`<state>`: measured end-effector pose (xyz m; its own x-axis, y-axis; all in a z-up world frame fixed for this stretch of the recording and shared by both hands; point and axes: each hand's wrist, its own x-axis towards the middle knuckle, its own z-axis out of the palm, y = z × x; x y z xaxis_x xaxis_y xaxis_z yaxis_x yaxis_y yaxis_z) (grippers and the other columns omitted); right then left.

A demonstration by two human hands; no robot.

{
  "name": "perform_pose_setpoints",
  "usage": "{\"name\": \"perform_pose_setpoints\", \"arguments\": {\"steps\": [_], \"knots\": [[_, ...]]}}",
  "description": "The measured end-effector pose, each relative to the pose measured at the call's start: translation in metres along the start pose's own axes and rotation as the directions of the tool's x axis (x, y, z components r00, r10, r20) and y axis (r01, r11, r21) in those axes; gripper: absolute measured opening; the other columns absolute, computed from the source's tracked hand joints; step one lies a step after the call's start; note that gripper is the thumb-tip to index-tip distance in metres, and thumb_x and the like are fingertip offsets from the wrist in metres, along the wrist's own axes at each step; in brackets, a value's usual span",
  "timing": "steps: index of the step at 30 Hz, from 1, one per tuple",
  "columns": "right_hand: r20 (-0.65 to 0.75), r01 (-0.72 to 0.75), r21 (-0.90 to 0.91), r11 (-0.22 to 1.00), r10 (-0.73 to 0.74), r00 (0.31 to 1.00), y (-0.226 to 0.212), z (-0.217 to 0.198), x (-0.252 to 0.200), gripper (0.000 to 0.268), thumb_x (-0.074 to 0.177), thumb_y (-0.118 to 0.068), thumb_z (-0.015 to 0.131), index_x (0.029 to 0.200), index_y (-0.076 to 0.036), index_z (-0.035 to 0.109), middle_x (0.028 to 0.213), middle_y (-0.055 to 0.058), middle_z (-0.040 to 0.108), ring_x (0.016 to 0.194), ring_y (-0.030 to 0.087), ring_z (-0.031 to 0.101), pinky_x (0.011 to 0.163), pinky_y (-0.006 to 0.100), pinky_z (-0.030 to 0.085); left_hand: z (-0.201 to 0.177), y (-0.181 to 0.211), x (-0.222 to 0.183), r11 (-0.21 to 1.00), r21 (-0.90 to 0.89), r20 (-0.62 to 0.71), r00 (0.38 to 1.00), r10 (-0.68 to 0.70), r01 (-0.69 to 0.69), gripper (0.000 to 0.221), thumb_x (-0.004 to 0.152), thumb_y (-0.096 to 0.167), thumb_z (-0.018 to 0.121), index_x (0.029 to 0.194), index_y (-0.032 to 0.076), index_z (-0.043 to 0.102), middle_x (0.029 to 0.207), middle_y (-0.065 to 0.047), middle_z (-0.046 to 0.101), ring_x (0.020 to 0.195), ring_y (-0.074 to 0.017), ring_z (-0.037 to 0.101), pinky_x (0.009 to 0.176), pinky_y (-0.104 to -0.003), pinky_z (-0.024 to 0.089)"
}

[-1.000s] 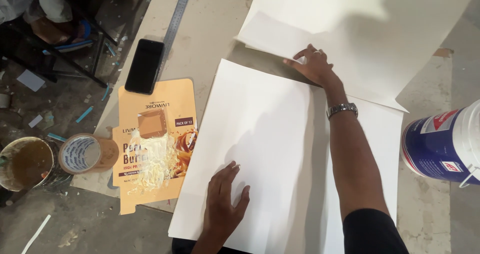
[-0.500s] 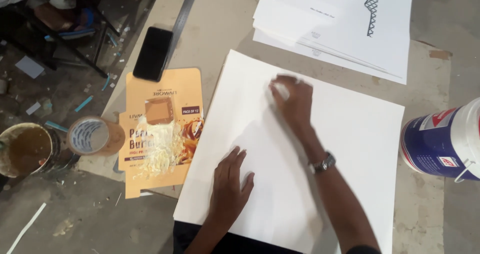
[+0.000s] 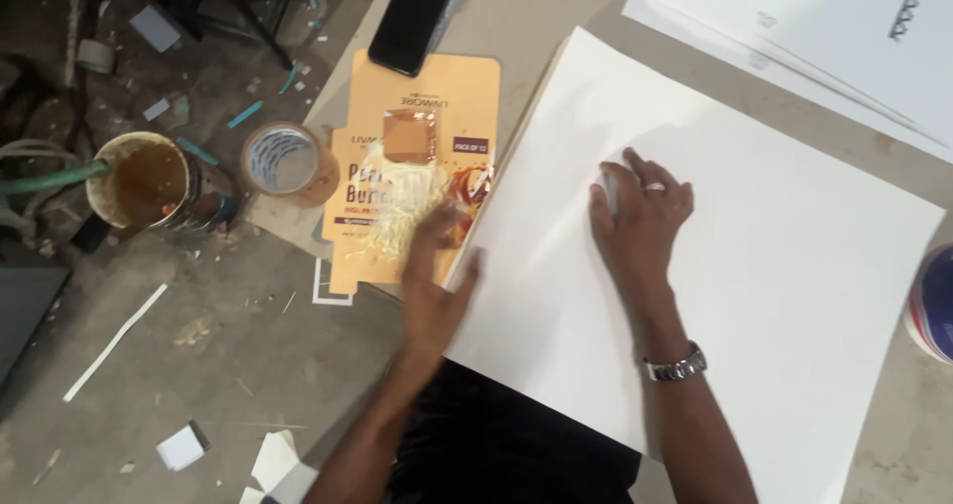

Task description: Handling and organizing large white paper sheets on a cluttered work surface.

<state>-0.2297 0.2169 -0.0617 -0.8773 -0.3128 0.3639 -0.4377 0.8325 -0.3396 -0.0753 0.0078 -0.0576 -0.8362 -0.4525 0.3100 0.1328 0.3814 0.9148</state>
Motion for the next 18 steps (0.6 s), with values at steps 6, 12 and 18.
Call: {"name": "perform_pose_setpoints", "arguments": {"steps": [6, 12, 18], "knots": [[0.036, 0.005, 0.011, 1.000, -0.006, 0.999, 0.000, -0.003, -0.001, 0.032, 0.099, -0.025, 0.068, 0.128, -0.011, 0.068, 0.147, 0.013, 0.061, 0.140, 0.036, 0.044, 0.117, 0.070, 0.018, -0.072, -0.040, 0.041, 0.801, 0.576, 0.085, 0.986, 0.143, -0.165, 0.046, 0.081, 0.009, 0.078, 0.126, 0.004, 0.070, 0.158, -0.021, 0.041, 0.135, -0.0417, 0.047, 0.107, -0.053, 0.048], [0.027, 0.016, 0.018, 1.000, -0.016, 0.999, 0.001, -0.002, -0.002, 0.031, 0.101, -0.027, 0.069, 0.129, -0.013, 0.068, 0.149, 0.014, 0.060, 0.141, 0.036, 0.043, 0.117, 0.069, 0.018, -0.072, -0.053, 0.056, 0.646, 0.728, 0.212, 0.971, 0.105, -0.229, 0.049, 0.078, 0.019, 0.077, 0.125, 0.009, 0.074, 0.162, -0.019, 0.037, 0.133, -0.0408, 0.048, 0.100, -0.054, 0.048], [0.023, 0.016, 0.023, 1.000, -0.017, 1.000, -0.001, -0.004, -0.002, 0.031, 0.102, -0.026, 0.069, 0.130, -0.013, 0.067, 0.149, 0.014, 0.060, 0.140, 0.037, 0.044, 0.117, 0.069, 0.018, -0.066, -0.054, 0.063, 0.552, 0.790, 0.257, 0.961, 0.097, -0.267, 0.048, 0.078, 0.025, 0.076, 0.124, 0.012, 0.076, 0.162, -0.016, 0.036, 0.121, -0.0363, 0.050, 0.090, -0.053, 0.045]]}}
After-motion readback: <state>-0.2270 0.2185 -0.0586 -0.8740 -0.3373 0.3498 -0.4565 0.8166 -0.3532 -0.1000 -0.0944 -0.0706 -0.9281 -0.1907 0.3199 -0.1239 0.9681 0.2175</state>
